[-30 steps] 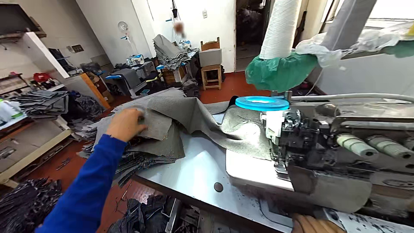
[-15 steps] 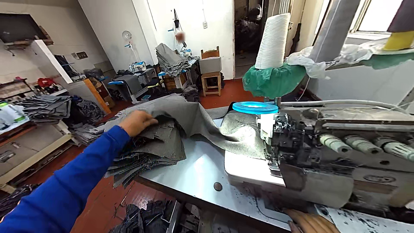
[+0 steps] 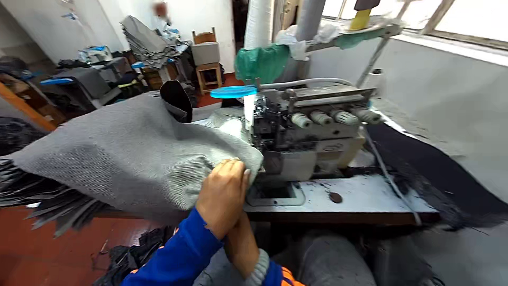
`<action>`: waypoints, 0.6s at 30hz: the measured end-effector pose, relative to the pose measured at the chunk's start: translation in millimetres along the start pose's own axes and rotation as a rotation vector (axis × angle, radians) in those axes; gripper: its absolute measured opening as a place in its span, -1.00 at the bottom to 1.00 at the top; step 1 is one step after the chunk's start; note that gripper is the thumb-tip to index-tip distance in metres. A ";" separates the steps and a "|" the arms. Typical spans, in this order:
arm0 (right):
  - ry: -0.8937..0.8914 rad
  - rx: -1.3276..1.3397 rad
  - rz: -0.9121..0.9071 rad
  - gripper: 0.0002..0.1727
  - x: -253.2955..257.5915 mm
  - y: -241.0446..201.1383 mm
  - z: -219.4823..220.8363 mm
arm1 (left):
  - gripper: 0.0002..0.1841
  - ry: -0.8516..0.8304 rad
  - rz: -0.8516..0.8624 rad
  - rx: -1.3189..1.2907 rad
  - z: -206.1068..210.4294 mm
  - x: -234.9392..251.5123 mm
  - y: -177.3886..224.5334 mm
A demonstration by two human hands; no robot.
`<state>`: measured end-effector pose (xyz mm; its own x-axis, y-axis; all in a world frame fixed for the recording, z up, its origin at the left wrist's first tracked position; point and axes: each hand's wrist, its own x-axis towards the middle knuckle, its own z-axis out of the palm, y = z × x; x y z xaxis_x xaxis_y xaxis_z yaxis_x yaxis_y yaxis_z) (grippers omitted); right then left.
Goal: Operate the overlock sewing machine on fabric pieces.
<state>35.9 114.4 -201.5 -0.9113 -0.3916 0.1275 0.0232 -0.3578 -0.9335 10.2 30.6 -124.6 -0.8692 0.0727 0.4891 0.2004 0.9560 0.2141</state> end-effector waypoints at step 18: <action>0.552 -1.550 0.366 -0.60 178.6 -155.1 -349.9 | -0.25 0.172 0.242 0.020 41.4 36.4 -59.6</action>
<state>-274.3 396.5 -151.2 -0.9825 0.1829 0.0341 0.1592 0.9213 -0.3547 -52.1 -12.0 -154.5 -0.7075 0.2519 0.6602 0.3824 0.9222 0.0580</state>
